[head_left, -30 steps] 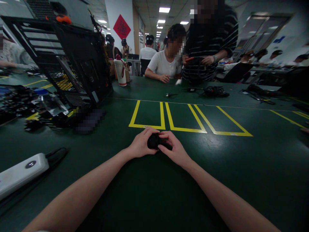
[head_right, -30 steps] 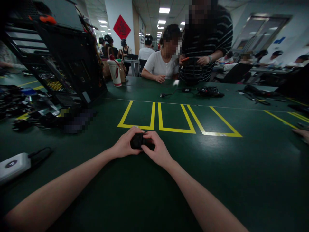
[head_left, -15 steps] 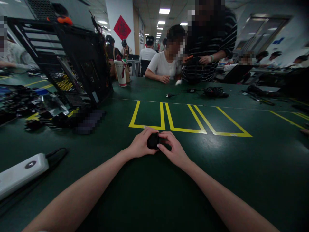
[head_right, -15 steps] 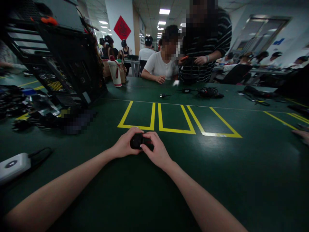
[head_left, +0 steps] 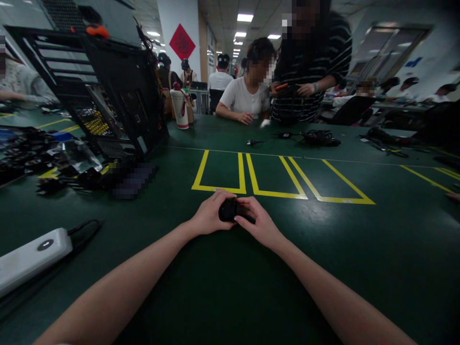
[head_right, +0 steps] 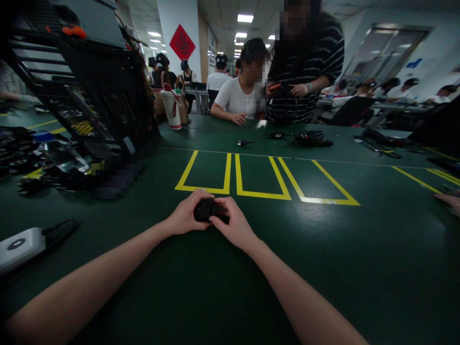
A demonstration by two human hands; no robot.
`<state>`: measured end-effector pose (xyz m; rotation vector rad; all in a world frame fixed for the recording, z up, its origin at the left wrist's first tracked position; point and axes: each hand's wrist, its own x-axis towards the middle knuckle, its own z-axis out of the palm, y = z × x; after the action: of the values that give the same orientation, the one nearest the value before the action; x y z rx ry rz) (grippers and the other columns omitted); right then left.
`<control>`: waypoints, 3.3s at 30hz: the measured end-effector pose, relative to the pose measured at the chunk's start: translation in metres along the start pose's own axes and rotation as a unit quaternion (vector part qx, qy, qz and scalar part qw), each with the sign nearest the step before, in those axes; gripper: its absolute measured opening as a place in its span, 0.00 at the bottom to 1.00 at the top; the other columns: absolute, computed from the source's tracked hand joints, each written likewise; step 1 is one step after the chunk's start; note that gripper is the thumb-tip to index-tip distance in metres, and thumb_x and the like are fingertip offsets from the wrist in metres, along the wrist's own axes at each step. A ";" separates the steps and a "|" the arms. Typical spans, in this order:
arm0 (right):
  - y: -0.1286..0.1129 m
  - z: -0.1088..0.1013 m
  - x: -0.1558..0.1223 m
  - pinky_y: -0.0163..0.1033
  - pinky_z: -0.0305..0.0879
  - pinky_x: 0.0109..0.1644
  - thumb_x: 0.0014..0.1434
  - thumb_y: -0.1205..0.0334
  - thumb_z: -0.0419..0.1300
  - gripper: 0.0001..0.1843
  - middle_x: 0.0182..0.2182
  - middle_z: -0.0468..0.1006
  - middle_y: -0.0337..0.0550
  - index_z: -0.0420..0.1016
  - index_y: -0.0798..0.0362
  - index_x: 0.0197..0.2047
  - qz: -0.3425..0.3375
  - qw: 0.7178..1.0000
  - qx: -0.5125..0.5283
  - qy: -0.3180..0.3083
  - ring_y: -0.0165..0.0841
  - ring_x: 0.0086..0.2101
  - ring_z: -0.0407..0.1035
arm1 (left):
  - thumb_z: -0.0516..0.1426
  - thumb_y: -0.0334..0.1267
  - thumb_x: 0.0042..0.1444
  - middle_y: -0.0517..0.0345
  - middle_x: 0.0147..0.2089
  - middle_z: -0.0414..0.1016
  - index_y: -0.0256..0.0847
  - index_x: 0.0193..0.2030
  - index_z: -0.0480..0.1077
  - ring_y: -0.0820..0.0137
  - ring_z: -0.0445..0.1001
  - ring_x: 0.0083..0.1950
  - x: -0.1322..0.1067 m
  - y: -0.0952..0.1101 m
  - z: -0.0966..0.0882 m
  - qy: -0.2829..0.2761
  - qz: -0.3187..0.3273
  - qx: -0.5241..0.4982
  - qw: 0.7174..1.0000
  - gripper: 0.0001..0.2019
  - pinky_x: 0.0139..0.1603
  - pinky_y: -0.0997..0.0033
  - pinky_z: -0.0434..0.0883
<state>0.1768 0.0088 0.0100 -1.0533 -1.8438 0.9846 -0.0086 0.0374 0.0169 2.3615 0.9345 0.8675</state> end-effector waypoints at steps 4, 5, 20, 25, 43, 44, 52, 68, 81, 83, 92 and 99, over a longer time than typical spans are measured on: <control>-0.001 0.000 -0.001 0.51 0.63 0.55 0.52 0.69 0.57 0.18 0.47 0.63 0.41 0.62 0.47 0.47 -0.028 1.000 -0.013 0.003 0.36 0.50 0.62 | 0.63 0.35 0.42 0.56 0.51 0.62 0.47 0.52 0.55 0.61 0.64 0.52 0.000 0.001 0.000 -0.004 -0.006 0.001 1.000 0.30 0.51 0.57 0.66; -0.001 0.000 -0.001 0.50 0.63 0.55 0.52 0.70 0.57 0.18 0.48 0.62 0.41 0.62 0.47 0.46 -0.034 0.999 -0.016 0.006 0.36 0.50 0.62 | 0.63 0.35 0.42 0.55 0.51 0.62 0.47 0.52 0.55 0.61 0.64 0.52 0.000 0.001 0.000 -0.004 -0.007 0.001 1.000 0.30 0.51 0.57 0.66; 0.000 0.001 0.000 0.48 0.63 0.54 0.53 0.69 0.57 0.18 0.46 0.64 0.41 0.63 0.47 0.47 -0.036 0.999 -0.033 0.019 0.35 0.49 0.62 | 0.63 0.36 0.42 0.55 0.51 0.62 0.46 0.52 0.55 0.62 0.64 0.52 0.000 -0.001 0.001 -0.003 -0.003 0.004 1.000 0.30 0.50 0.59 0.66; -0.001 0.002 -0.002 0.47 0.65 0.53 0.56 0.66 0.55 0.12 0.48 0.63 0.42 0.64 0.48 0.45 -0.032 0.999 -0.015 0.016 0.35 0.50 0.63 | 0.63 0.36 0.42 0.55 0.50 0.62 0.47 0.52 0.56 0.61 0.64 0.52 0.000 -0.001 0.001 -0.002 -0.001 0.001 1.000 0.30 0.50 0.58 0.66; 0.004 0.002 0.001 0.45 0.66 0.52 0.55 0.65 0.56 0.12 0.45 0.67 0.40 0.64 0.47 0.44 -0.004 0.997 0.081 -0.001 0.33 0.47 0.66 | 0.63 0.37 0.42 0.55 0.51 0.63 0.46 0.52 0.56 0.60 0.65 0.53 0.000 -0.001 0.001 0.007 -0.016 0.007 1.000 0.30 0.51 0.57 0.66; 0.004 0.001 0.001 0.45 0.66 0.52 0.55 0.65 0.56 0.12 0.44 0.67 0.40 0.64 0.48 0.44 0.002 0.996 0.087 -0.002 0.33 0.47 0.66 | 0.63 0.38 0.42 0.55 0.51 0.63 0.46 0.52 0.56 0.60 0.65 0.52 0.000 -0.001 0.001 0.006 -0.017 0.008 1.000 0.29 0.51 0.57 0.66; 0.001 0.000 0.002 0.48 0.65 0.53 0.55 0.64 0.56 0.17 0.48 0.67 0.43 0.62 0.48 0.49 0.040 0.998 0.056 -0.014 0.36 0.51 0.63 | 0.63 0.37 0.42 0.55 0.51 0.62 0.47 0.52 0.56 0.60 0.64 0.53 0.000 -0.001 0.001 0.002 -0.025 -0.002 1.000 0.30 0.50 0.56 0.66; -0.002 0.001 0.000 0.48 0.63 0.55 0.54 0.68 0.56 0.16 0.47 0.65 0.41 0.63 0.47 0.46 -0.008 1.000 0.027 -0.011 0.34 0.50 0.63 | 0.63 0.36 0.41 0.54 0.51 0.62 0.46 0.52 0.56 0.60 0.64 0.53 0.000 -0.003 0.001 0.001 -0.014 -0.001 1.000 0.30 0.50 0.57 0.65; 0.000 0.000 0.002 0.48 0.63 0.56 0.53 0.68 0.58 0.17 0.46 0.67 0.41 0.62 0.48 0.47 0.016 0.998 0.059 -0.003 0.34 0.50 0.64 | 0.63 0.36 0.42 0.55 0.52 0.62 0.47 0.52 0.56 0.60 0.64 0.54 0.001 -0.001 0.001 -0.002 -0.022 0.000 1.000 0.30 0.51 0.57 0.66; -0.001 0.000 0.001 0.47 0.64 0.55 0.53 0.68 0.58 0.17 0.47 0.66 0.41 0.62 0.48 0.46 0.009 0.998 0.068 -0.004 0.34 0.51 0.64 | 0.63 0.37 0.41 0.55 0.51 0.62 0.47 0.52 0.56 0.60 0.64 0.53 0.001 -0.001 0.001 -0.002 -0.017 0.001 1.000 0.30 0.51 0.57 0.66; -0.001 0.000 0.001 0.47 0.66 0.53 0.55 0.66 0.56 0.17 0.47 0.66 0.41 0.62 0.47 0.48 0.019 0.999 0.045 0.015 0.35 0.50 0.63 | 0.62 0.37 0.43 0.55 0.51 0.63 0.46 0.52 0.56 0.61 0.64 0.52 0.000 0.000 0.000 0.004 -0.012 0.000 1.000 0.29 0.50 0.58 0.66; 0.003 0.002 0.000 0.45 0.63 0.56 0.52 0.70 0.58 0.17 0.49 0.63 0.42 0.63 0.48 0.45 -0.017 0.999 0.039 0.012 0.34 0.51 0.63 | 0.62 0.37 0.42 0.55 0.50 0.63 0.45 0.52 0.56 0.61 0.64 0.52 0.000 -0.002 0.002 0.006 -0.011 0.000 1.000 0.30 0.50 0.59 0.66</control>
<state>0.1755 0.0092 0.0067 -0.9810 -1.7836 1.0118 -0.0084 0.0390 0.0145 2.3443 0.9642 0.8729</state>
